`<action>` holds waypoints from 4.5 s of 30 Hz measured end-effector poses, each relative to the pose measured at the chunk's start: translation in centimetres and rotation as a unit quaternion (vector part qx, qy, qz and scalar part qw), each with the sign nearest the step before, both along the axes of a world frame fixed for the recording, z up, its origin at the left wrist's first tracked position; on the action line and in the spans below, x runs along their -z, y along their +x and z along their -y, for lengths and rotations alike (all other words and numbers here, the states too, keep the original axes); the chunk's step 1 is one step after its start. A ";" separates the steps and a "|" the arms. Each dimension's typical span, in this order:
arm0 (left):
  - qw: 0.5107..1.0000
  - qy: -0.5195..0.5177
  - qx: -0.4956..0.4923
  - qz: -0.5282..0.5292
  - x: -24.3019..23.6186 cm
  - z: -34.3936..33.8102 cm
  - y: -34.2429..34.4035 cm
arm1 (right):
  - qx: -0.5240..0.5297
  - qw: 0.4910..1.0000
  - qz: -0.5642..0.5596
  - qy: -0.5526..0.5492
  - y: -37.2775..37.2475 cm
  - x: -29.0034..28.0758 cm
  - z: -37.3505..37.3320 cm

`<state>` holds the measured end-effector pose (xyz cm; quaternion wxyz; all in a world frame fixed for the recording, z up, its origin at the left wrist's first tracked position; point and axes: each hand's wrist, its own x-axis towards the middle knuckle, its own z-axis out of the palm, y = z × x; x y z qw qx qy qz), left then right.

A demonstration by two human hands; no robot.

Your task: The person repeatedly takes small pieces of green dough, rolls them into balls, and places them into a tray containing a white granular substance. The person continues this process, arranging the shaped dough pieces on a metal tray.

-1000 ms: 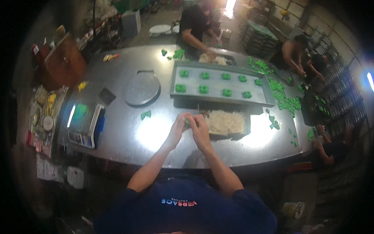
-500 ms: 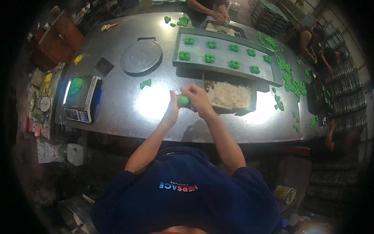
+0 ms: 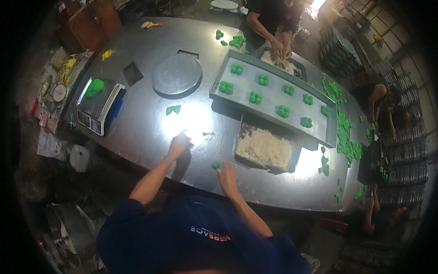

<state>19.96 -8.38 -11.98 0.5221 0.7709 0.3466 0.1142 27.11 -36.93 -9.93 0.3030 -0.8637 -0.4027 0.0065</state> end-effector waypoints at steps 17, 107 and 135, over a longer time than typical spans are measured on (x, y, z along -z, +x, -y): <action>0.998 0.033 -0.027 0.046 4.5 -5.5 4.6 | -0.022 0.933 -0.359 0.010 1.9 -3.6 5.4; 0.891 -0.422 0.076 0.152 -10.6 19.7 21.4 | -0.055 0.613 -0.703 0.355 24.2 -9.3 5.5; 0.965 0.030 0.222 0.134 -14.3 19.8 18.9 | 0.009 0.855 -0.448 0.261 22.9 -11.5 4.8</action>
